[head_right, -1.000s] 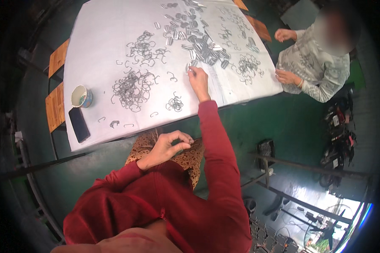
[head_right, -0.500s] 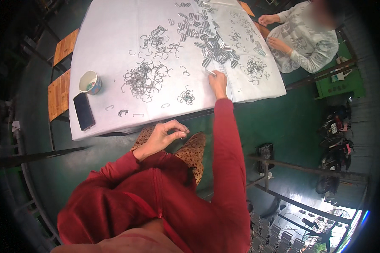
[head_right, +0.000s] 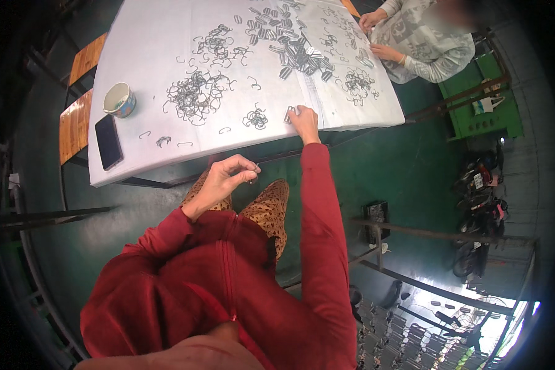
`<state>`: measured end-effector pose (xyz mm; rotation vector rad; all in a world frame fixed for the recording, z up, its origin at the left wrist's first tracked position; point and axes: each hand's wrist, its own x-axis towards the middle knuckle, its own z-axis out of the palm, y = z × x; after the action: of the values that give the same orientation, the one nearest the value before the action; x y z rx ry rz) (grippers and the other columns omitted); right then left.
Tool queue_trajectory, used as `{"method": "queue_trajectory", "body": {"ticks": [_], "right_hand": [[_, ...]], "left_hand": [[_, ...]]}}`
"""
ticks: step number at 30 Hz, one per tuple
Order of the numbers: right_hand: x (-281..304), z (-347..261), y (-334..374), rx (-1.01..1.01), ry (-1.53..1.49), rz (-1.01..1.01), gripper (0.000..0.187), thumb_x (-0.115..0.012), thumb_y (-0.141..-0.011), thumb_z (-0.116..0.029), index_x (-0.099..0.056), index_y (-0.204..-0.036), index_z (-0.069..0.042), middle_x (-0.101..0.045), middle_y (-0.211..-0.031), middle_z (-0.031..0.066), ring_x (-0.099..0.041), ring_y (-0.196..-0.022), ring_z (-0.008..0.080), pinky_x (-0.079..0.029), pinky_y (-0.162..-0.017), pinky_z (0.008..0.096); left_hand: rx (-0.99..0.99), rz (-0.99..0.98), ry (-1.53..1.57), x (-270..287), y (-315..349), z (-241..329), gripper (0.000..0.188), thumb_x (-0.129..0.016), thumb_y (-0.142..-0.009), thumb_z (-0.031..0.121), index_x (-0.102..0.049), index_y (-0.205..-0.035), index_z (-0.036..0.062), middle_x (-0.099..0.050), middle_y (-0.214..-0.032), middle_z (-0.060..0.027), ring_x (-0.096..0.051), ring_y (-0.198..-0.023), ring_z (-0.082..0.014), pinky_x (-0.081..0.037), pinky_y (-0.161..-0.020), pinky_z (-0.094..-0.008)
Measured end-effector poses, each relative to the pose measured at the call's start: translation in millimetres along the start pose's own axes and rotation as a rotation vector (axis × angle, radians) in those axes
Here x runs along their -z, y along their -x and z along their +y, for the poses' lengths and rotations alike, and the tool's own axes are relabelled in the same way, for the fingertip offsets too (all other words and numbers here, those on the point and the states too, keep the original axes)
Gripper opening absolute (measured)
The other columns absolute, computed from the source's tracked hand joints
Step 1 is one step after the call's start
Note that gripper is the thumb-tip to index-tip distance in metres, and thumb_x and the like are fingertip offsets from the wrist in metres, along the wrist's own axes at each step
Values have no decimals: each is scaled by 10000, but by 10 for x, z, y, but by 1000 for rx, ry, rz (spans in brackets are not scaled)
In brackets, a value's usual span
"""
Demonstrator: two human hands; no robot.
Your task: The person assembles small metal components by hand at a table. They repeatedly pick up a metal clip and a wire loop, connect them, and place the assembled unit on the table. Other people are also working at the same table.
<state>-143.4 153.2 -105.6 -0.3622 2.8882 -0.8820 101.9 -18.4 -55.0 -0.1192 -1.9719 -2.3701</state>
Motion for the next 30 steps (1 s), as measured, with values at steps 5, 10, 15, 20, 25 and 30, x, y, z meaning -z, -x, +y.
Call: {"method": "queue_trajectory", "body": {"ticks": [5, 10, 15, 20, 25, 30], "right_hand": [[-195, 181, -104, 64, 59, 89, 474, -785, -623, -182, -621, -984, 78, -640, -883, 231, -630, -804, 347, -498, -780, 384], [13, -58, 3, -228, -564, -123, 406, -760, -661, -26, -520, -974, 70, -605, -777, 158, -626, -605, 233, -513, -514, 286], [175, -575, 764, -104, -1064, -100, 319, -676, -750, 65, -499, -1016, 62, -600, -765, 104, -622, -612, 162, -527, -543, 255], [350, -945, 1214, 70, -1183, -35, 318, -640, -782, 83, -528, -1079, 55, -629, -789, 83, -624, -682, 133, -524, -618, 233], [464, -1088, 1476, 60, -972, 113, 244, -667, -777, 54, -600, -1011, 40, -650, -809, 77, -601, -663, 99, -489, -583, 202], [494, -963, 1513, 31, -965, 108, 241, -698, -765, 26, -620, -993, 34, -654, -802, 67, -580, -636, 77, -477, -559, 191]], "left_hand": [[61, -36, 2, 28, 5, 97, 103, -621, -875, 74, -612, -932, -12, -631, -900, -60, -571, -791, -94, -487, -737, -253], [56, -47, -42, 77, -90, 99, 111, -612, -882, 79, -611, -940, -15, -626, -845, -48, -566, -771, -97, -481, -719, -252], [62, -58, 16, 134, -277, 48, 141, -623, -880, 142, -597, -880, 3, -571, -699, 9, -502, -627, -52, -406, -558, -220], [30, -37, -9, 128, -448, -53, 161, -619, -886, 171, -594, -886, 12, -576, -697, 8, -491, -609, -50, -396, -546, -212], [55, -63, -6, 84, -490, -42, 165, -640, -871, 178, -598, -888, 19, -595, -722, -3, -489, -609, -47, -393, -533, -211], [56, -66, -28, 28, -490, -41, 164, -640, -871, 167, -597, -885, 9, -628, -745, -29, -563, -678, -63, -455, -598, -224]]}}
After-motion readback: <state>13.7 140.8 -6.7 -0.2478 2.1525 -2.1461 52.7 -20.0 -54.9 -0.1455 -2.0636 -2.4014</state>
